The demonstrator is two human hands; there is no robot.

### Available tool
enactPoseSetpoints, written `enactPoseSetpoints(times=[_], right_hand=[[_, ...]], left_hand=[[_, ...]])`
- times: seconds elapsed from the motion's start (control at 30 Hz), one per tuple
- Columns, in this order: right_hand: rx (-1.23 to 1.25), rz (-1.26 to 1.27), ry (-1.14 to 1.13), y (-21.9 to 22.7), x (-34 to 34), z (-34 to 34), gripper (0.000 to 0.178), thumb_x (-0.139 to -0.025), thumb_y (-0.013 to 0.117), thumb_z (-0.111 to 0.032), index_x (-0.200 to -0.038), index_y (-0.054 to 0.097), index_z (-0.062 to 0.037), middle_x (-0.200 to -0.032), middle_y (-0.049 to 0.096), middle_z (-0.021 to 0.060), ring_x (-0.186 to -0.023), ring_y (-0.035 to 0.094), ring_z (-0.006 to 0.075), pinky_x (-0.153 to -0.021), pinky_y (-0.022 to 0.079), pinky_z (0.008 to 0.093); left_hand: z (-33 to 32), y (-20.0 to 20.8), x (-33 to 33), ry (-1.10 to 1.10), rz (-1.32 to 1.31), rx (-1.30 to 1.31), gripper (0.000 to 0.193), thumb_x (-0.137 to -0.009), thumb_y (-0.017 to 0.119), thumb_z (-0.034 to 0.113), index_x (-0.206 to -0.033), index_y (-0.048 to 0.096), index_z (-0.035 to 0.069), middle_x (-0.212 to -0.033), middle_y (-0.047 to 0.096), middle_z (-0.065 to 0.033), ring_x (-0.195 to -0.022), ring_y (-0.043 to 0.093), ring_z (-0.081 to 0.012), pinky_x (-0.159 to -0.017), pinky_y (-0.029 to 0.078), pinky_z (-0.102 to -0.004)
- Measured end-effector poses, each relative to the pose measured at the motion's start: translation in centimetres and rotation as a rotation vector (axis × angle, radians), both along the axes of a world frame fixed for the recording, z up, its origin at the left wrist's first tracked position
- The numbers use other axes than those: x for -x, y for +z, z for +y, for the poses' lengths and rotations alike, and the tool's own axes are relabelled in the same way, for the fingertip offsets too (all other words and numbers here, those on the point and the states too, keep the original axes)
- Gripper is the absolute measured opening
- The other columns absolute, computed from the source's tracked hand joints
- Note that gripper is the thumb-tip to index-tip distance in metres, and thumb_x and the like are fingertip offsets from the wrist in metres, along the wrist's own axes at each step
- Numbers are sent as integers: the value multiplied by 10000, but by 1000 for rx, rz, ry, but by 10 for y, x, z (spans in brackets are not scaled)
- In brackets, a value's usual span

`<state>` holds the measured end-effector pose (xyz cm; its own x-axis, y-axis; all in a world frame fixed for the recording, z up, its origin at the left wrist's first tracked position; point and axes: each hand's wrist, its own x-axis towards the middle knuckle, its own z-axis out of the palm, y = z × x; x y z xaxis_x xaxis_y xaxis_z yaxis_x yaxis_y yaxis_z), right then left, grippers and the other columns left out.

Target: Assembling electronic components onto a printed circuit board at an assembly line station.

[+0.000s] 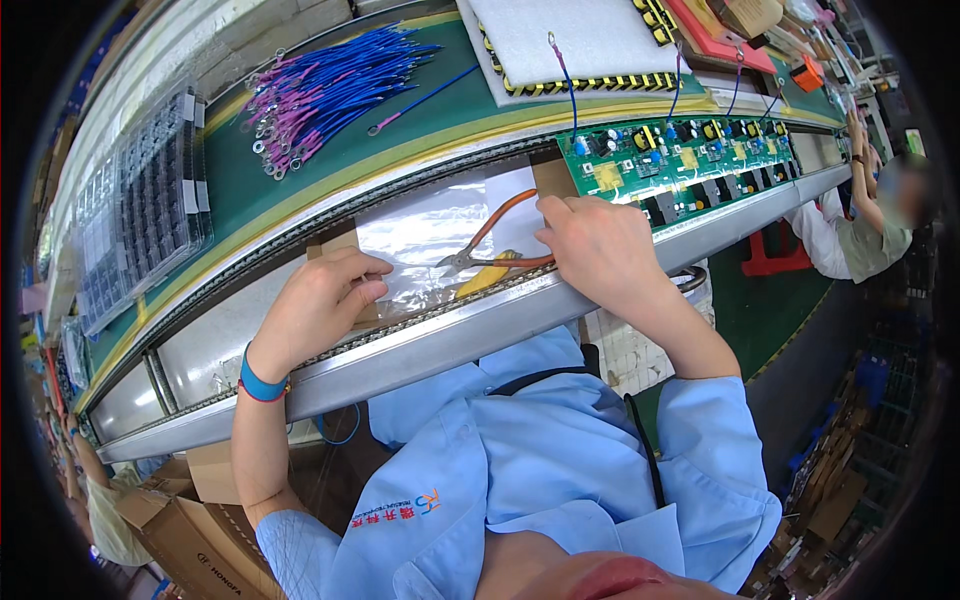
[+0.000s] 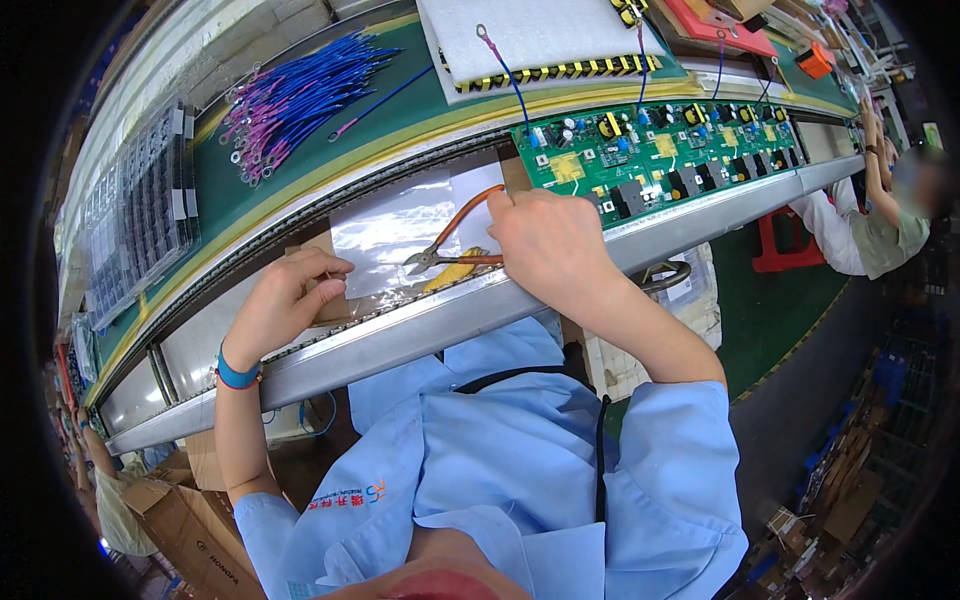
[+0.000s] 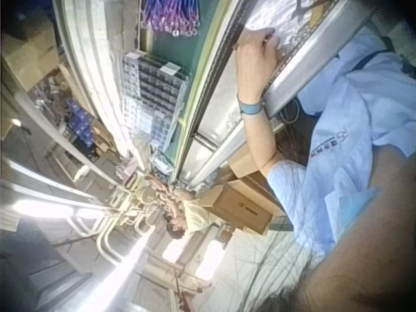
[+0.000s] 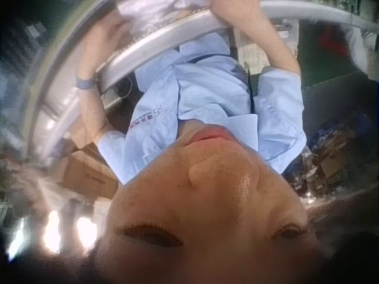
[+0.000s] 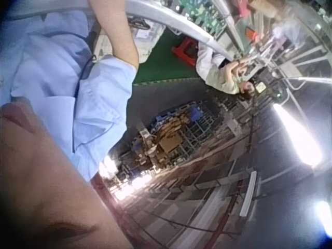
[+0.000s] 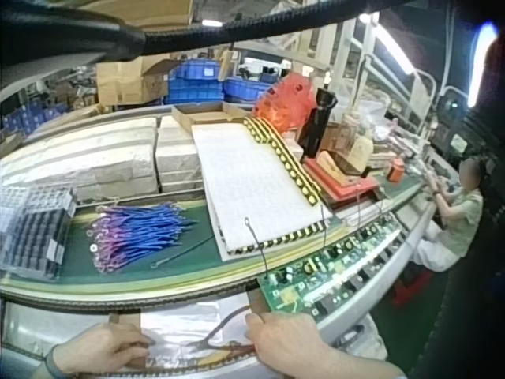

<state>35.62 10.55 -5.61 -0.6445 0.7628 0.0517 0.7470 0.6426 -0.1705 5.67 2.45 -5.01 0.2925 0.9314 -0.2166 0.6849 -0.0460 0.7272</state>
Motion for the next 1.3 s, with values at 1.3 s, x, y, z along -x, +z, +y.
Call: enactPoseSetpoints(times=[1.3], right_hand=[[-64,27,-397,-25,-74,32,152,-858,654,-147,-1005,688,-151,-866,710,103,-770,680,307,-642,516,402]], left_hand=[[0,-18,-8,-39,13,98,223,-881,656,149,-1055,676,12,-998,673,-174,-867,650,-357,-758,504,-392]])
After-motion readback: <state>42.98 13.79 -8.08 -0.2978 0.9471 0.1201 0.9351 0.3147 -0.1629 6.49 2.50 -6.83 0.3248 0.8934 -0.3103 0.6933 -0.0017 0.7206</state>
